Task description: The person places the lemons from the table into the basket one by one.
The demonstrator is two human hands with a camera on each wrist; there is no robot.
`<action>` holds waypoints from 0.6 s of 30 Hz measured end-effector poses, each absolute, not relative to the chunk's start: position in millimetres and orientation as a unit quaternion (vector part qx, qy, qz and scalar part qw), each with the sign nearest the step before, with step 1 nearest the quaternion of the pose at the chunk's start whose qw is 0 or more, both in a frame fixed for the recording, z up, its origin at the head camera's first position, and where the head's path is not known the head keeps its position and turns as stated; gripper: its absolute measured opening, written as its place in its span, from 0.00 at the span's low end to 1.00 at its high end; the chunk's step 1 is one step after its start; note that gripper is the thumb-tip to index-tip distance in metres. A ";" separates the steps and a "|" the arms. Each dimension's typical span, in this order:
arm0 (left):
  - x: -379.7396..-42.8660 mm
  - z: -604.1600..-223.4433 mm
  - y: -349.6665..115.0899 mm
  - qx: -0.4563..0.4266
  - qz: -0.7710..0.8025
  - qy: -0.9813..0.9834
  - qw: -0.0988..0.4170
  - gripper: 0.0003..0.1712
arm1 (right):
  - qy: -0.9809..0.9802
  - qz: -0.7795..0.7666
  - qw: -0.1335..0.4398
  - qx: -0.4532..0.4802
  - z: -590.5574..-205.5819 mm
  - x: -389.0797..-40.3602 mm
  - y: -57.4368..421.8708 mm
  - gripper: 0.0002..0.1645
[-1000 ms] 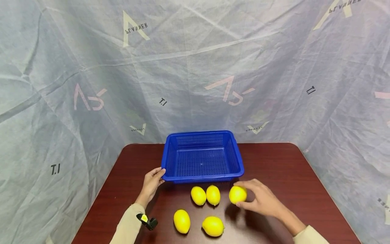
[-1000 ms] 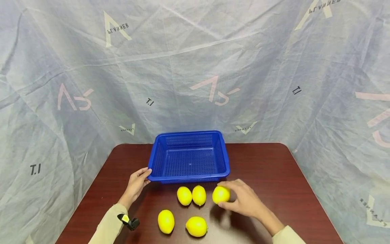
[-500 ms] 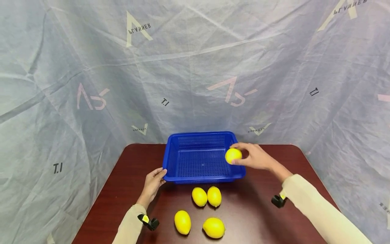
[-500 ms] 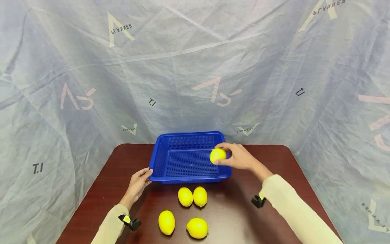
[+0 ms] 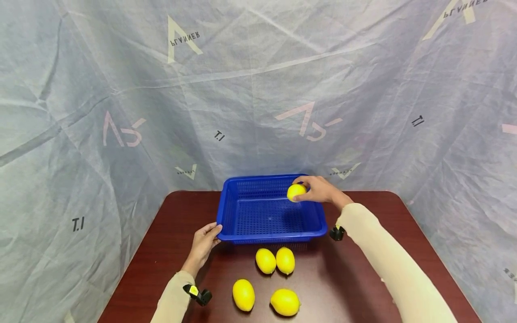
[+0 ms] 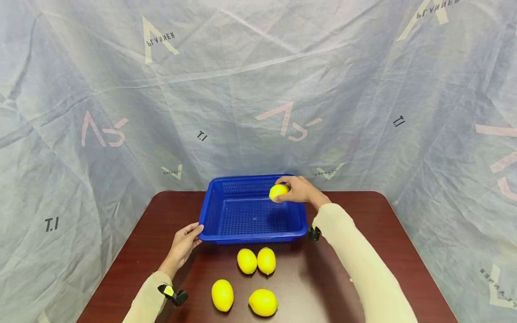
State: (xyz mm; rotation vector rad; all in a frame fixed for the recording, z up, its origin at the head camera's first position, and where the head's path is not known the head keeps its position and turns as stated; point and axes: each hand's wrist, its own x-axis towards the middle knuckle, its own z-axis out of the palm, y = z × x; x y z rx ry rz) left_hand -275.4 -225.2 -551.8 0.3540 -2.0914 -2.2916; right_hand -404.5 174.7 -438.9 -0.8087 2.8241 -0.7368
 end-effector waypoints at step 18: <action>-275.3 -552.6 -225.7 0.118 -0.738 -0.665 0.002 0.29 | 0.969 -0.184 0.082 -0.145 -486.0 -446.6 132.1 0.40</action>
